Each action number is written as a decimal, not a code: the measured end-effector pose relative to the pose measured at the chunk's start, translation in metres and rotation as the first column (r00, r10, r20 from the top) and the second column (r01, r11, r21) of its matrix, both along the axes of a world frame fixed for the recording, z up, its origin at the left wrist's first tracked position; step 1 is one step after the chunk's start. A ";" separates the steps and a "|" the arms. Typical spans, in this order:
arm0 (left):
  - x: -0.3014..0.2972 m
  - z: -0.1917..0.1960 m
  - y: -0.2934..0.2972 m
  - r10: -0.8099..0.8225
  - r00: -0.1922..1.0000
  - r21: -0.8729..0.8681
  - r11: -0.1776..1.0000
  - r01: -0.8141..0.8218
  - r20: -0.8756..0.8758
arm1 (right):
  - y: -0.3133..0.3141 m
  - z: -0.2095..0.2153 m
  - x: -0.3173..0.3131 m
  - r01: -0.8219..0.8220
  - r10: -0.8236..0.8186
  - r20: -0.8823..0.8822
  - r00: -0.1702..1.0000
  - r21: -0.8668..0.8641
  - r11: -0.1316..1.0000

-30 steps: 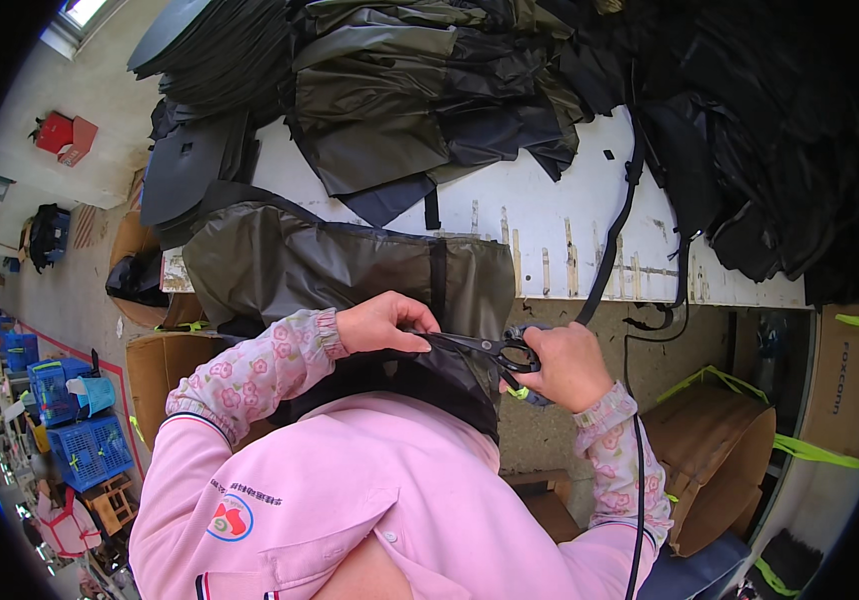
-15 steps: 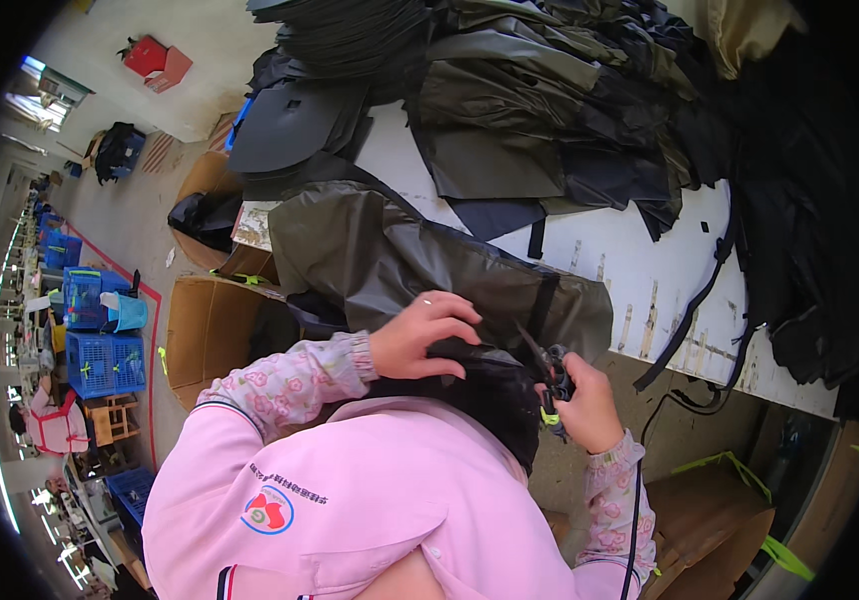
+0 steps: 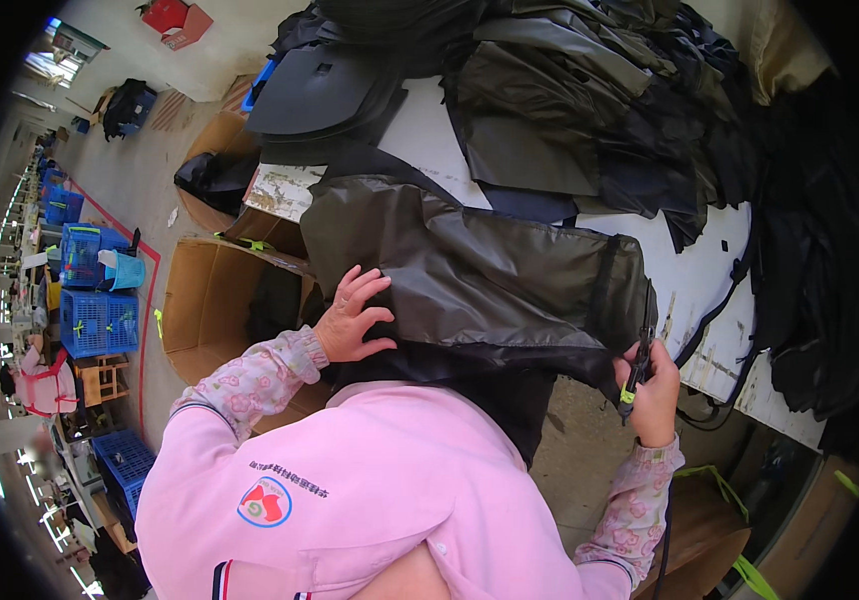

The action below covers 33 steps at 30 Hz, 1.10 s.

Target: Manually inspecting, trimming, and sorting fabric components at a production table.

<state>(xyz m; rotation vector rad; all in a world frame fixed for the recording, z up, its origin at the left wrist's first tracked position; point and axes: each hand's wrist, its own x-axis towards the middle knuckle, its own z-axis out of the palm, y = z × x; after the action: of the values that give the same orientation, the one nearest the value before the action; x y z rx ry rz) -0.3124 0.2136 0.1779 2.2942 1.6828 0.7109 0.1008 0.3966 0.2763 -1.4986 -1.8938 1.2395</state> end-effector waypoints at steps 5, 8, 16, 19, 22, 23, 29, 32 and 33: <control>0.023 -0.014 0.002 0.109 0.994 0.066 0.992 -0.111 0.026 | 0.004 0.000 0.002 -0.012 0.012 0.007 1.000 0.023 1.000; 0.019 -0.009 0.009 0.077 0.997 0.096 0.992 -0.077 -0.005 | 0.003 0.003 0.004 0.008 -0.008 0.006 1.000 -0.021 1.000; 0.005 0.017 0.018 0.074 0.963 0.027 0.996 -0.084 0.259 | 0.007 -0.005 0.012 0.020 -0.020 -0.021 1.000 0.005 1.000; -0.010 0.043 0.015 0.267 0.848 -0.066 0.962 -0.266 0.458 | 0.006 -0.007 0.005 -0.059 0.059 0.002 0.998 -0.015 0.998; -0.060 0.088 0.019 0.406 0.480 -0.060 0.808 -0.587 0.777 | 0.003 0.001 0.006 -0.100 0.100 -0.020 0.995 -0.024 0.995; -0.092 0.112 0.023 0.407 0.535 0.105 0.717 -0.690 0.740 | 0.002 0.005 0.004 -0.074 0.073 -0.038 0.997 -0.028 0.997; -0.347 0.232 -0.053 0.445 0.445 0.465 0.070 -0.882 0.777 | 0.017 0.002 -0.019 -0.044 0.044 -0.078 0.996 0.003 0.999; -0.420 0.272 -0.057 0.211 0.355 0.392 -0.170 -0.904 0.911 | 0.025 0.004 -0.049 0.024 -0.022 -0.161 0.987 0.011 1.000; -0.421 0.267 -0.033 0.243 0.297 0.355 -0.244 -0.903 0.923 | 0.027 0.005 -0.053 0.064 -0.054 -0.126 0.991 0.074 0.995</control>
<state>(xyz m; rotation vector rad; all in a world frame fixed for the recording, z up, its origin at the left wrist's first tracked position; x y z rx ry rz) -0.7335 0.1810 0.4452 0.5111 2.2979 3.1061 0.0479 0.4240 0.2814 -1.3938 -1.7839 1.1895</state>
